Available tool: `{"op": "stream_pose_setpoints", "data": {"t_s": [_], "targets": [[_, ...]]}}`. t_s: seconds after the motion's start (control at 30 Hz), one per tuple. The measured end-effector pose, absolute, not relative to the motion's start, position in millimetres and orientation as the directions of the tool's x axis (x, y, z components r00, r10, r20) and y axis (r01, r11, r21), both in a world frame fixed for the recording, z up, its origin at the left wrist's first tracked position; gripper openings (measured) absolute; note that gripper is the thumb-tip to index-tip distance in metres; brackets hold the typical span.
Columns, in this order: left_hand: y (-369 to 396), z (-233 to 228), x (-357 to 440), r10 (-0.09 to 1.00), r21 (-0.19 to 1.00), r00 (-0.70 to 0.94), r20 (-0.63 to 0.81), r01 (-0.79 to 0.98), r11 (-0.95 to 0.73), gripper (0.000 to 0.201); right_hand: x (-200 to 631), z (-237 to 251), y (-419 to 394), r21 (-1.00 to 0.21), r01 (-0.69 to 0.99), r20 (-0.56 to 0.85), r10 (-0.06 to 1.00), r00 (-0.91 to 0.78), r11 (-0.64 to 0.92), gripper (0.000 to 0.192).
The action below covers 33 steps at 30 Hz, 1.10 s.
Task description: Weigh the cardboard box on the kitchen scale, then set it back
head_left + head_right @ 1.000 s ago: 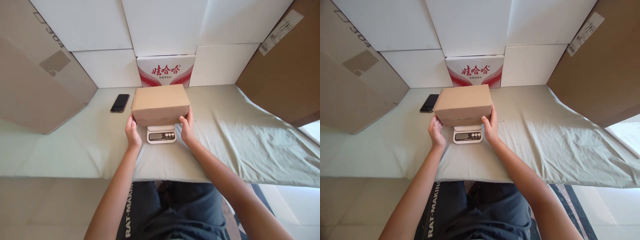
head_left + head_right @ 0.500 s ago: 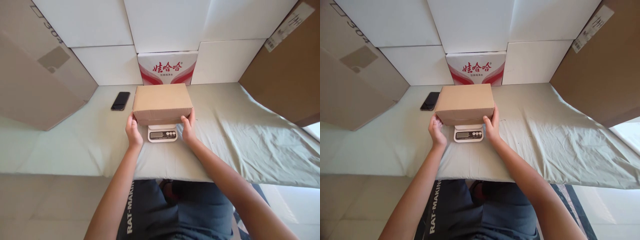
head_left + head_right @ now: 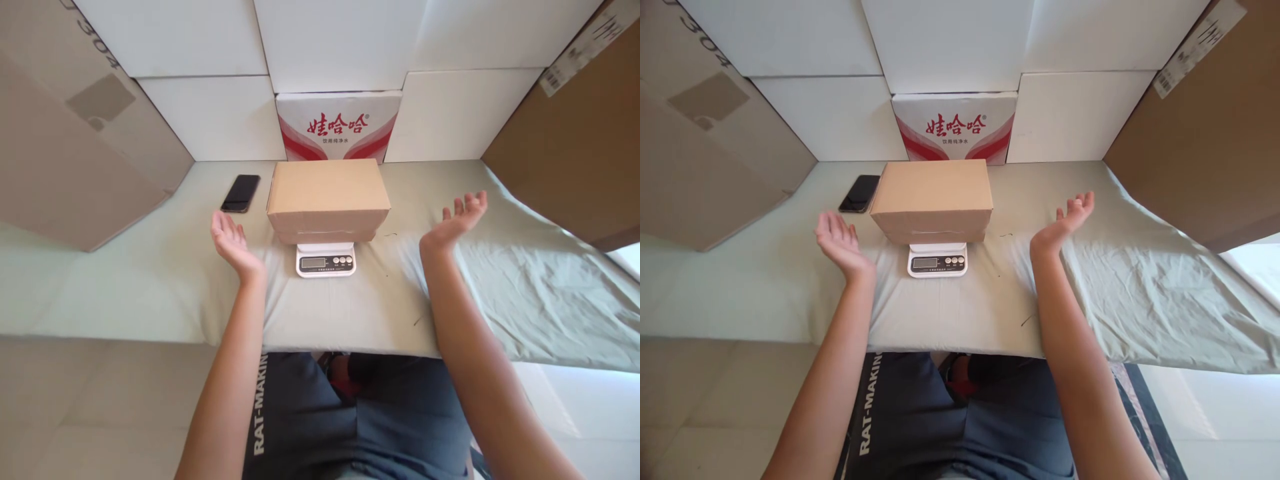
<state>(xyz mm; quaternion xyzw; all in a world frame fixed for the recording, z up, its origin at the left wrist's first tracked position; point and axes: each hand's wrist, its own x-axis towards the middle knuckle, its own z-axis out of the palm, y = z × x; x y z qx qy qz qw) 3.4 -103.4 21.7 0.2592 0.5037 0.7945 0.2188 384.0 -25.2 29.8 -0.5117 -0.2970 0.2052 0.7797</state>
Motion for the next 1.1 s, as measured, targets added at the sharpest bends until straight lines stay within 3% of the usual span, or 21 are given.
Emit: {"op": "stream_pose_setpoints", "data": {"t_s": [0.2,0.33,0.53,0.83,1.1], "targets": [[-95,17,21,0.67,0.933,-0.723,0.171,-0.099,-0.346,0.068,378,8,-8,-0.955,-0.158,0.077,0.72,0.69,0.252,0.066],[-91,14,25,0.681,0.942,-0.716,0.154,-0.101,-0.319,0.068,364,4,-8,-0.948,-0.167,0.112,0.771,0.627,0.272,0.067],[-91,14,26,0.689,0.94,-0.706,0.167,-0.097,-0.327,0.069,350,12,-21,-0.93,-0.222,0.135,0.835,0.534,0.292,0.086],[-92,8,27,0.71,0.944,-0.664,0.234,-0.018,-0.328,0.076,341,21,-32,-0.929,-0.219,0.168,0.866,0.471,0.3,0.081],[-102,7,35,0.778,0.925,-0.544,0.315,-0.007,-0.379,0.086,317,32,-50,-0.933,-0.255,0.216,0.962,0.166,0.254,0.087]]}}
